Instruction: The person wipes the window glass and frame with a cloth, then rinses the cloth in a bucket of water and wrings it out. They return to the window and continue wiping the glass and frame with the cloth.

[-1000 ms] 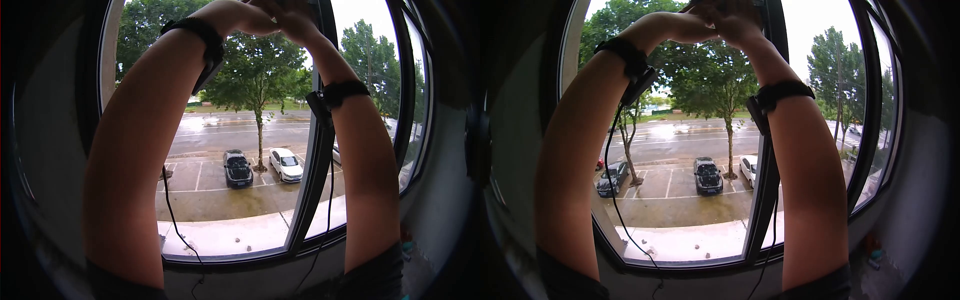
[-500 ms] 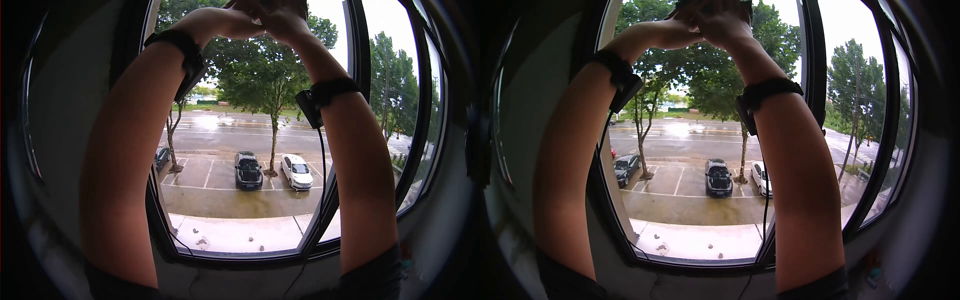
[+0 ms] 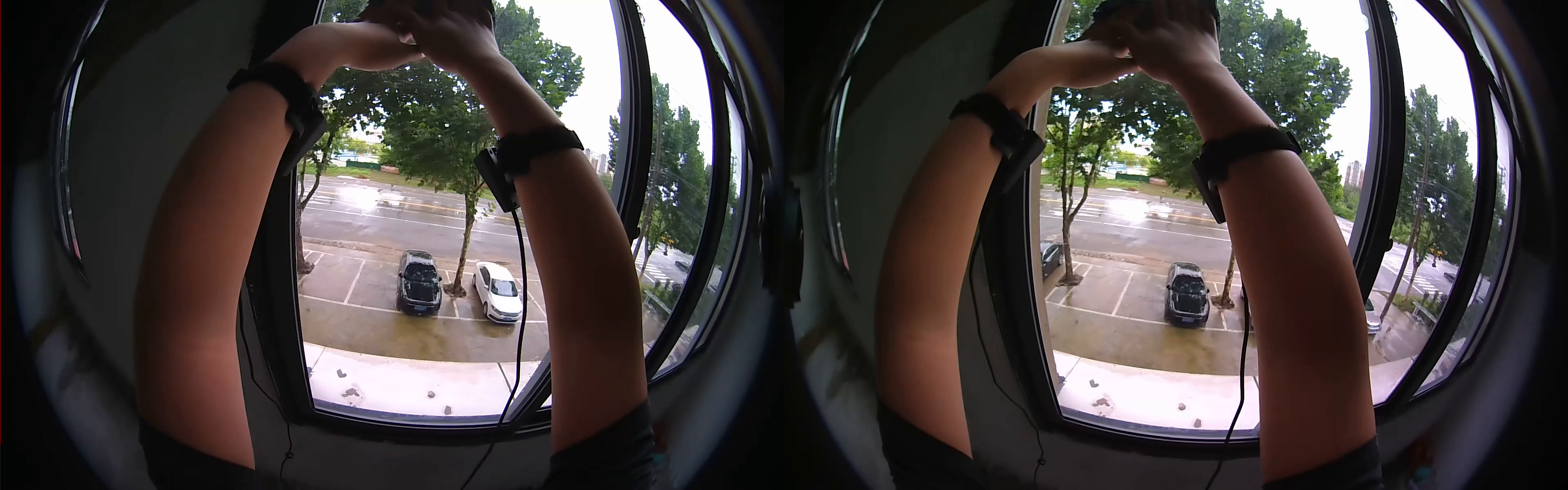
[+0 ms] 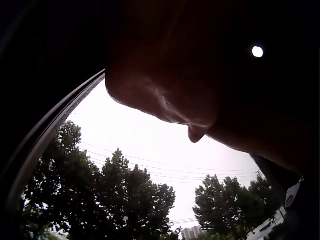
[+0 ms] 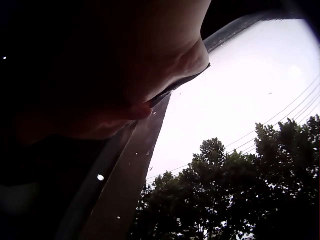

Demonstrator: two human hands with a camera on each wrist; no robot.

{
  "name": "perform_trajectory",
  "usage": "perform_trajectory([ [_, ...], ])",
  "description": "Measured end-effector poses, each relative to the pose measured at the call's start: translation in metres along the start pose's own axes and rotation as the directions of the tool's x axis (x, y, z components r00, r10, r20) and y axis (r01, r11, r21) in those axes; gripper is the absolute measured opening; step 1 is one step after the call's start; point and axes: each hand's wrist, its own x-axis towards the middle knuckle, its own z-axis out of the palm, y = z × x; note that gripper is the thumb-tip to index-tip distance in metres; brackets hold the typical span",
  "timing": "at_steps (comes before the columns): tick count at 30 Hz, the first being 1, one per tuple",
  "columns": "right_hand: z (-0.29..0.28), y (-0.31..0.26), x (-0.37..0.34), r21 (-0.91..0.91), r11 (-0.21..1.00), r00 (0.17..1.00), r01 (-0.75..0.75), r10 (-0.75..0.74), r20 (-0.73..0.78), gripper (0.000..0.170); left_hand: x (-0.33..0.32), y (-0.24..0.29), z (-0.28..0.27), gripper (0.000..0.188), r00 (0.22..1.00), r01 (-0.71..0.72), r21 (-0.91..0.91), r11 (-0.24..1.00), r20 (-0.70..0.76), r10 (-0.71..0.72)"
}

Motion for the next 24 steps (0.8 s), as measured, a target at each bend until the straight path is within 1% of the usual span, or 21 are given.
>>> perform_trajectory([
  [1, 0.003, -0.01, 0.001, -0.001, 1.0, 1.0, 0.007, -0.007, -0.003, 0.084, -0.007, -0.007, 0.002, 0.062, 1.0, -0.006, -0.059, 0.998, -0.018, 0.005],
  [2, 0.006, -0.018, 0.001, -0.001, 1.0, 1.0, 0.014, -0.014, -0.004, 0.083, -0.012, -0.013, 0.005, 0.062, 1.0, 0.003, -0.06, 0.998, -0.01, -0.004],
  [4, 0.005, -0.033, -0.005, 0.029, 0.999, 0.999, 0.046, -0.045, -0.021, 0.082, -0.022, -0.028, 0.009, 0.059, 0.994, -0.051, 0.012, 0.999, -0.092, 0.052],
  [5, 0.005, -0.041, -0.007, 0.053, 0.996, 0.997, 0.071, -0.069, -0.043, 0.082, -0.025, -0.035, 0.011, 0.059, 0.995, -0.041, 0.013, 0.999, -0.089, 0.042],
  [6, 0.01, -0.045, -0.002, 0.061, 0.995, 0.996, 0.078, -0.075, -0.039, 0.082, -0.026, -0.042, 0.014, 0.06, 0.99, -0.076, 0.032, 0.997, -0.118, 0.079],
  [7, 0.014, -0.049, 0.004, 0.026, 0.997, 0.997, 0.069, -0.069, -0.029, 0.081, -0.029, -0.049, 0.018, 0.062, 0.982, -0.112, 0.051, 0.992, -0.145, 0.118],
  [8, 0.018, -0.052, 0.008, -0.01, 0.998, 0.998, 0.061, -0.061, -0.018, 0.081, -0.03, -0.056, 0.021, 0.062, 0.984, -0.103, 0.049, 0.993, -0.14, 0.109],
  [9, 0.019, -0.055, 0.009, -0.004, 0.998, 0.998, 0.064, -0.064, -0.011, 0.081, -0.033, -0.052, 0.018, 0.06, 0.997, -0.025, -0.133, 0.991, -0.075, 0.015],
  [10, 0.018, -0.056, 0.01, -0.003, 0.998, 0.998, 0.059, -0.059, -0.002, 0.08, -0.037, -0.045, 0.012, 0.063, 0.998, 0.064, -0.307, 0.95, 0.004, -0.065],
  [11, 0.017, -0.057, 0.01, -0.005, 0.999, 0.999, 0.054, -0.054, 0.008, 0.079, -0.039, -0.037, 0.006, 0.063, 0.998, 0.069, -0.312, 0.947, 0.009, -0.07],
  [12, 0.021, -0.054, 0.01, -0.006, 0.998, 0.998, 0.058, -0.058, 0.017, 0.079, -0.045, -0.025, -0.003, 0.073, 0.983, 0.167, -0.319, 0.933, 0.13, -0.131],
  [13, 0.025, -0.051, 0.011, -0.01, 0.997, 0.996, 0.08, -0.081, -0.03, 0.078, -0.052, -0.019, -0.008, 0.083, 0.95, 0.265, -0.315, 0.911, 0.25, -0.19],
  [14, 0.029, -0.049, 0.013, -0.014, 0.995, 0.991, 0.102, -0.103, -0.08, 0.077, -0.061, -0.013, -0.01, 0.083, 0.948, 0.271, -0.32, 0.908, 0.252, -0.194],
  [16, 0.029, -0.05, 0.012, -0.032, 0.995, 0.993, 0.099, -0.1, -0.057, 0.077, -0.071, -0.005, -0.011, 0.085, 0.988, 0.154, -0.058, 0.986, 0.026, -0.152],
  [17, 0.029, -0.051, 0.011, -0.035, 0.995, 0.993, 0.098, -0.1, -0.065, 0.077, -0.074, -0.002, -0.012, 0.085, 0.988, 0.152, -0.066, 0.986, 0.028, -0.15],
  [19, 0.031, -0.049, 0.01, -0.039, 0.995, 0.993, 0.097, -0.1, -0.065, 0.078, -0.077, 0.0, -0.011, 0.085, 0.992, 0.123, -0.047, 0.991, -0.025, -0.125],
  [20, 0.032, -0.049, 0.009, -0.072, 0.991, 0.991, 0.111, -0.116, -0.069, 0.077, -0.074, 0.0, -0.008, 0.085, 0.992, 0.126, -0.054, 0.991, -0.019, -0.127],
  [22, 0.04, -0.048, 0.008, -0.096, 0.988, 0.989, 0.125, -0.131, -0.066, 0.076, -0.069, 0.001, -0.005, 0.082, 0.975, 0.212, 0.032, 0.977, 0.057, -0.214],
  [23, 0.045, -0.049, 0.006, -0.085, 0.986, 0.982, 0.142, -0.151, -0.115, 0.076, -0.071, -0.001, -0.004, 0.082, 0.974, 0.215, 0.031, 0.976, 0.067, -0.217],
  [24, 0.048, -0.05, 0.002, -0.074, 0.985, 0.972, 0.157, -0.168, -0.164, 0.075, -0.078, 0.002, -0.01, 0.081, 0.966, 0.23, -0.107, 0.967, 0.148, -0.213],
])
